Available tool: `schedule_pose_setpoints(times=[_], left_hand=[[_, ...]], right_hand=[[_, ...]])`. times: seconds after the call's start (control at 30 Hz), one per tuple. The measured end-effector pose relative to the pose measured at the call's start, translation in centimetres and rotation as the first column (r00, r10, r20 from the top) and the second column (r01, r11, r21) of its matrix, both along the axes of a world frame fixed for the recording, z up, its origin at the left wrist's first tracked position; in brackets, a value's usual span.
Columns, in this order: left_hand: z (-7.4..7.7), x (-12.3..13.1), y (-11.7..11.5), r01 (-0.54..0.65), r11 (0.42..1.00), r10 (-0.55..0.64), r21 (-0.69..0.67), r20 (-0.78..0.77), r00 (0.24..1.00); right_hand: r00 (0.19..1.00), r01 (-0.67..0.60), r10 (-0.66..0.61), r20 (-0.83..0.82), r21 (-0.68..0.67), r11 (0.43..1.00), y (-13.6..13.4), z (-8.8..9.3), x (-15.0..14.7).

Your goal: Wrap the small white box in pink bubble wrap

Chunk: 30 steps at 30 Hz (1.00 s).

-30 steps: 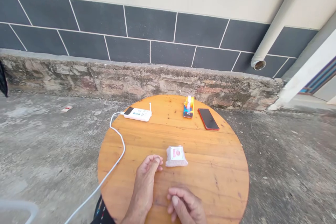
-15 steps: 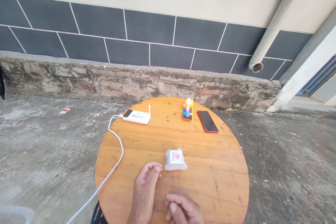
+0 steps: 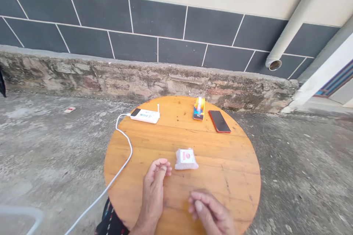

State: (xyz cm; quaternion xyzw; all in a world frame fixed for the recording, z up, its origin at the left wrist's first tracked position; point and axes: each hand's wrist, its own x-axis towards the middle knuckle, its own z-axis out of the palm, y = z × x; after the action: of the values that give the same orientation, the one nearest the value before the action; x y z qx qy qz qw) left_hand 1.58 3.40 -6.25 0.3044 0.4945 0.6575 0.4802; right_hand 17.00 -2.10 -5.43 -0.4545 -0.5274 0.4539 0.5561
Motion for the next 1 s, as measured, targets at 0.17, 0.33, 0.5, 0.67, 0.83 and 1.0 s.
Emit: schedule_pose_setpoints(times=[0.17, 0.33, 0.5, 0.67, 0.83, 1.0], left_hand=[[0.3, -0.1, -0.2, 0.034, 0.999, -0.037, -0.037, -0.095, 0.995], [1.9, -0.7, 0.2, 0.179, 0.975, -0.211, -0.133, -0.291, 0.933], [3.3, -1.2, 1.9, 0.310, 0.937, -0.345, -0.159, -0.557, 0.755], [2.7, -1.6, 3.2, 0.402, 0.898, -0.404, -0.178, -0.696, 0.593], [2.1, -1.4, 3.9, 0.408, 0.902, -0.382, -0.138, -0.694, 0.610], [1.6, -0.9, 4.2, 0.395, 0.917, -0.318, -0.058, -0.705, 0.634]], right_hand=[[0.958, 0.257, -0.251, 0.140, -0.030, 0.966, 2.3, 1.8, 4.1], [0.919, 0.015, -0.011, 0.393, -0.007, 1.000, 5.8, 2.0, 6.2], [0.798, -0.213, 0.219, 0.561, -0.077, 0.974, 8.8, 1.6, 6.2], [0.762, -0.338, 0.310, 0.569, -0.059, 0.939, 10.9, 0.8, 5.1], [0.731, -0.295, 0.233, 0.641, -0.010, 0.955, 11.4, 0.6, 4.3], [0.732, -0.274, 0.183, 0.656, 0.038, 0.961, 11.4, 0.6, 4.0]])
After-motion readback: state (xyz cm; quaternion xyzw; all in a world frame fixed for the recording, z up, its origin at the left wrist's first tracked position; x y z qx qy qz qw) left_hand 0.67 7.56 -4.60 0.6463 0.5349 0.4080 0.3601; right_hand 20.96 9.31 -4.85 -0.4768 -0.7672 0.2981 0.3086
